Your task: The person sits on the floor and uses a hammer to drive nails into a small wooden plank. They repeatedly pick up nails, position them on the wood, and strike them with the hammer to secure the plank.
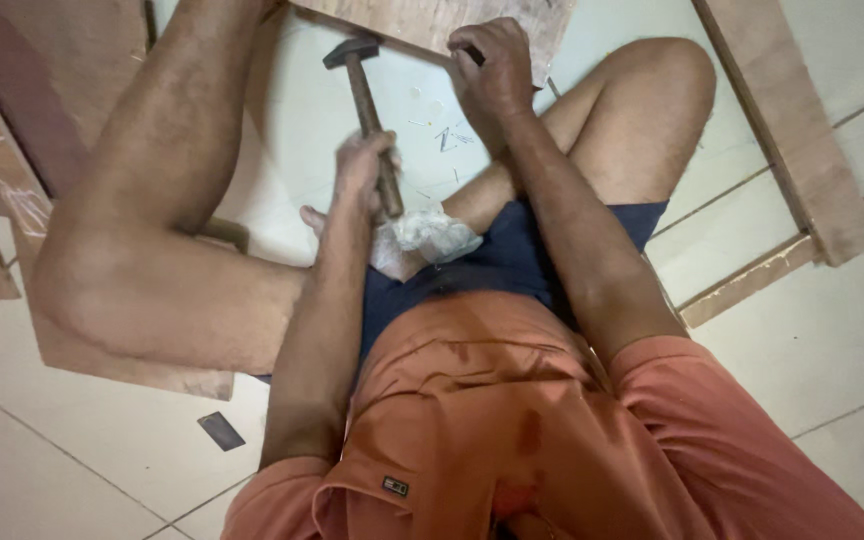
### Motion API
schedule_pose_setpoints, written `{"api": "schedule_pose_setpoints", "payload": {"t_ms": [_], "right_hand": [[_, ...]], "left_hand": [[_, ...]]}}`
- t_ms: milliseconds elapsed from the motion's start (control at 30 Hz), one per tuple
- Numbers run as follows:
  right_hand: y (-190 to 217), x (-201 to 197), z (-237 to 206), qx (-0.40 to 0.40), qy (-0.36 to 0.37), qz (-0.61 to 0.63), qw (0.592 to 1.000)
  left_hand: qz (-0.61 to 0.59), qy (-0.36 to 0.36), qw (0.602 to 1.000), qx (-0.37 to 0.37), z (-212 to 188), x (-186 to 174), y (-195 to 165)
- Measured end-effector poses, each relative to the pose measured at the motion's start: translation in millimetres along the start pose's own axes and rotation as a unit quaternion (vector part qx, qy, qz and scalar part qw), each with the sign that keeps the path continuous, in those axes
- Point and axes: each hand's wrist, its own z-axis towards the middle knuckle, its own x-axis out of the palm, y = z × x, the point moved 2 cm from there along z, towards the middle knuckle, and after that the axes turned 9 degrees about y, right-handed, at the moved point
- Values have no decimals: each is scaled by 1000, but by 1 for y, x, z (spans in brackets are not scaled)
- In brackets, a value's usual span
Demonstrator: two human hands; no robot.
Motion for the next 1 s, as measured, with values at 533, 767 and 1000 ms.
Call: {"api": "schedule_pose_setpoints", "payload": {"t_ms": [533, 767, 1000], "right_hand": [[-23, -3, -7, 16, -3, 12, 1000], [-25, -6, -7, 44, 15, 6, 999], [-23, -8, -5, 65, 16, 9, 998]], "left_hand": [[339, -28, 925, 171, -85, 46, 14], [344, -1, 920, 187, -79, 59, 6], [357, 41, 914, 188, -70, 65, 5]]}}
